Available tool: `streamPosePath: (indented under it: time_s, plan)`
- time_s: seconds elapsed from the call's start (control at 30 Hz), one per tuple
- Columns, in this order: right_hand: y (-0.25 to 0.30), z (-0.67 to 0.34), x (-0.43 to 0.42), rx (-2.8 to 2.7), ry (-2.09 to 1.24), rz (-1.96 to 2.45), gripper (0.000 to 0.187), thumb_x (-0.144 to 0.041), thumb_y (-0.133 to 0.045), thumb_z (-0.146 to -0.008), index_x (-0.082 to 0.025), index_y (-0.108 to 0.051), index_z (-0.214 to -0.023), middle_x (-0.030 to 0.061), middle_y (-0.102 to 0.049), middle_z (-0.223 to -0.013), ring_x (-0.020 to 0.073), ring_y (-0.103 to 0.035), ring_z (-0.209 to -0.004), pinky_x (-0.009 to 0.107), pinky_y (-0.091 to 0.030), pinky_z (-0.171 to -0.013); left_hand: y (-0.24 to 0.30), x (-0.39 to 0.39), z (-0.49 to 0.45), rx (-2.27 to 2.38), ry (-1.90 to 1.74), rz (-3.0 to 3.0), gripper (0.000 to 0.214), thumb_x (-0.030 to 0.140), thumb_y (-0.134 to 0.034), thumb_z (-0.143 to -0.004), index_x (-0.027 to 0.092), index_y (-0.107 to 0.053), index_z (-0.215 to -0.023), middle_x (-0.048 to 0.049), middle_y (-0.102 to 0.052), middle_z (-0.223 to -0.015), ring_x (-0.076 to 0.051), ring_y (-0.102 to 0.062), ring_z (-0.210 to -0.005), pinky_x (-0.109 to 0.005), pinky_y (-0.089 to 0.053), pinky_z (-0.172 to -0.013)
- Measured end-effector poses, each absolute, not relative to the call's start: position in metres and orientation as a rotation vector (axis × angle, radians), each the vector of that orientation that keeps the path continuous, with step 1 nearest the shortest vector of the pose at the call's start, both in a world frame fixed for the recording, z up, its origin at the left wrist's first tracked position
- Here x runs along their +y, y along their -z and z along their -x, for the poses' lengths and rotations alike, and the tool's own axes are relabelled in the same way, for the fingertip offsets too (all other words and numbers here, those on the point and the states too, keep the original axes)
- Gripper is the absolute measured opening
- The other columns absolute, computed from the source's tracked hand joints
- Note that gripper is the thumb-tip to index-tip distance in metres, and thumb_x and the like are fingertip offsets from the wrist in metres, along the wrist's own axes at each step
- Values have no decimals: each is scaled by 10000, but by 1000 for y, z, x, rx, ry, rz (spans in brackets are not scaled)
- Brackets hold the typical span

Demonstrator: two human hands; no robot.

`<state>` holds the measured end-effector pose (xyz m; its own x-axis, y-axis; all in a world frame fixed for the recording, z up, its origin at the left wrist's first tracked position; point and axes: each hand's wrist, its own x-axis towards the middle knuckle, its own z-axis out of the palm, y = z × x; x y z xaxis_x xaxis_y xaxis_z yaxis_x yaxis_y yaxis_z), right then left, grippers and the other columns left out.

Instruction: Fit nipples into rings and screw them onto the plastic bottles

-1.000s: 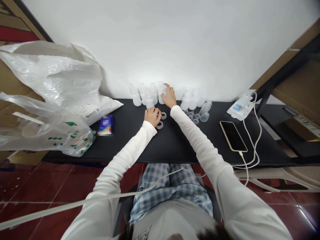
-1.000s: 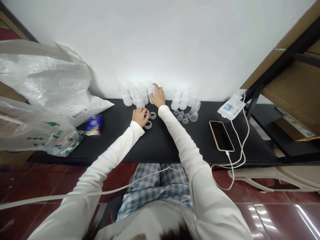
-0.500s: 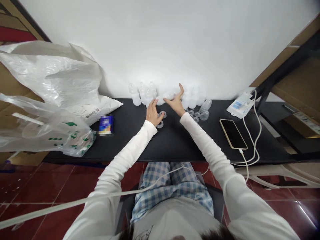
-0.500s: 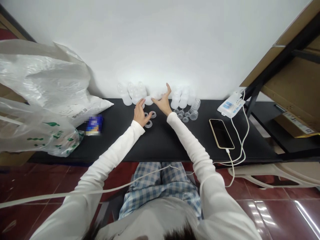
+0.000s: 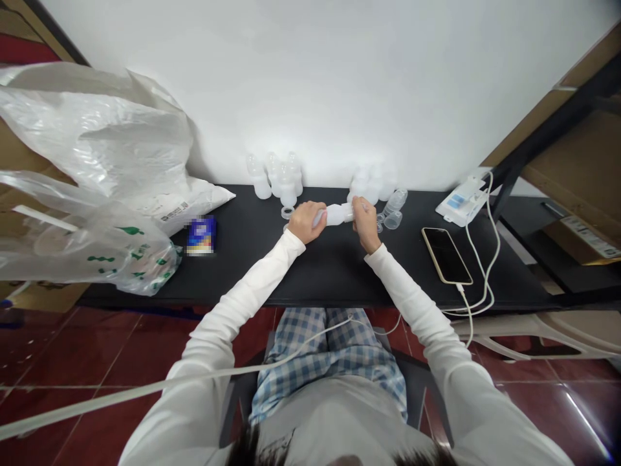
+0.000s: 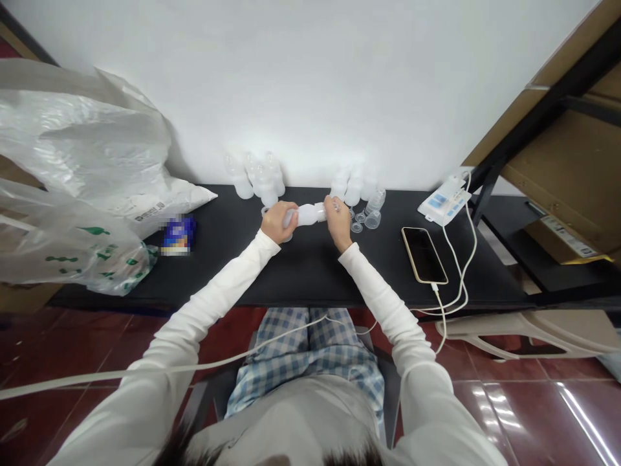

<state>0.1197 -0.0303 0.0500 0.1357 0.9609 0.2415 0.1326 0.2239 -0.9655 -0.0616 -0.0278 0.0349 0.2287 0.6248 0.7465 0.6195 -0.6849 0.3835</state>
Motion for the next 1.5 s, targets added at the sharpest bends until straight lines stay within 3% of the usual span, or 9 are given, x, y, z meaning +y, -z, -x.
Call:
streamPosePath:
  time_s: [0.17, 0.27, 0.37, 0.47, 0.6, 0.8, 1.03, 1.27, 1.5]
  plan:
    - [-60, -131, -36, -1474, -566, 1080, 441, -596, -484, -935, -236, -468, -682, -22, -510, -642, 151, -559, -656, 300, -524, -636, -73, -35, 63, 1252, -1137, -1731, 321, 468, -464, -930, 194, -629, -911, -58, -690, -787, -188, -661, -673, -287, -502, -565]
    - [-76, -149, -46, -1875, -432, 872, 294, -513, -618, -902, -228, -628, -976, 40, -693, -973, 207, -664, -928, 363, -571, -830, -86, -26, 81, 1108, -594, -1241, 441, 535, -445, -911, 141, -642, -939, -95, -674, -644, -179, -587, -462, -227, -325, -350]
    - [-84, -161, -52, -2208, -255, 729, 190, -367, -547, -974, -248, -643, -1087, 82, -672, -1237, 231, -640, -1158, 418, -560, -963, -89, -16, 99, 1009, -430, -1058, 571, 615, -450, -893, 101, -656, -1030, -125, -686, -626, -164, -553, -393, -193, -224, -289]
    - [-74, -168, -50, -2362, -33, 681, 229, -258, -435, -1015, -266, -664, -1016, 77, -683, -1217, 226, -619, -1216, 468, -535, -1035, -88, -10, 106, 988, -335, -1025, 660, 681, -425, -889, 93, -663, -1069, -135, -688, -615, -169, -546, -369, -191, -211, -265]
    - [-55, -186, -35, -2391, 17, 711, 164, -291, -540, -969, -290, -650, -847, 28, -703, -984, 215, -669, -1075, 499, -533, -1049, -86, -8, 110, 1009, -228, -996, 734, 756, -434, -852, 86, -697, -994, -151, -660, -568, -184, -521, -355, -221, -248, -261]
    - [-43, -213, -16, -1742, 134, 1175, 209, -449, -591, -899, -251, -607, -964, 125, -589, -1132, 293, -579, -1168, 563, -487, -1035, -74, -6, 111, 967, -690, -1146, 728, 803, -493, -818, 134, -725, -989, -190, -737, -833, -288, -716, -744, -396, -581, -582]
    - [-29, -211, -20, -1487, 208, 1202, 321, -421, -389, -922, -192, -541, -1089, 111, -598, -1035, 261, -607, -984, 486, -495, -931, -57, 39, 54, 1153, -1079, -1560, 508, 396, -835, -709, 173, -647, -1125, -120, -672, -1259, -273, -633, -1170, -421, -499, -1023]
    - [-23, -216, -21, -1396, 258, 1273, 297, -406, -365, -923, -196, -567, -979, 104, -652, -957, 246, -630, -878, 436, -501, -846, -42, 103, -4, 1595, -1010, -1653, 483, 179, -845, -695, 153, -546, -1074, -178, -638, -1165, -336, -616, -1144, -484, -448, -1025]
    - [-20, -217, -19, -1539, 269, 1341, 272, -391, -407, -893, -198, -577, -979, 134, -659, -979, 280, -639, -905, 475, -455, -898, -24, 126, -33, 1671, -1172, -1615, 409, 223, -827, -748, 177, -561, -1055, -200, -557, -1244, -384, -532, -1265, -522, -380, -1072]
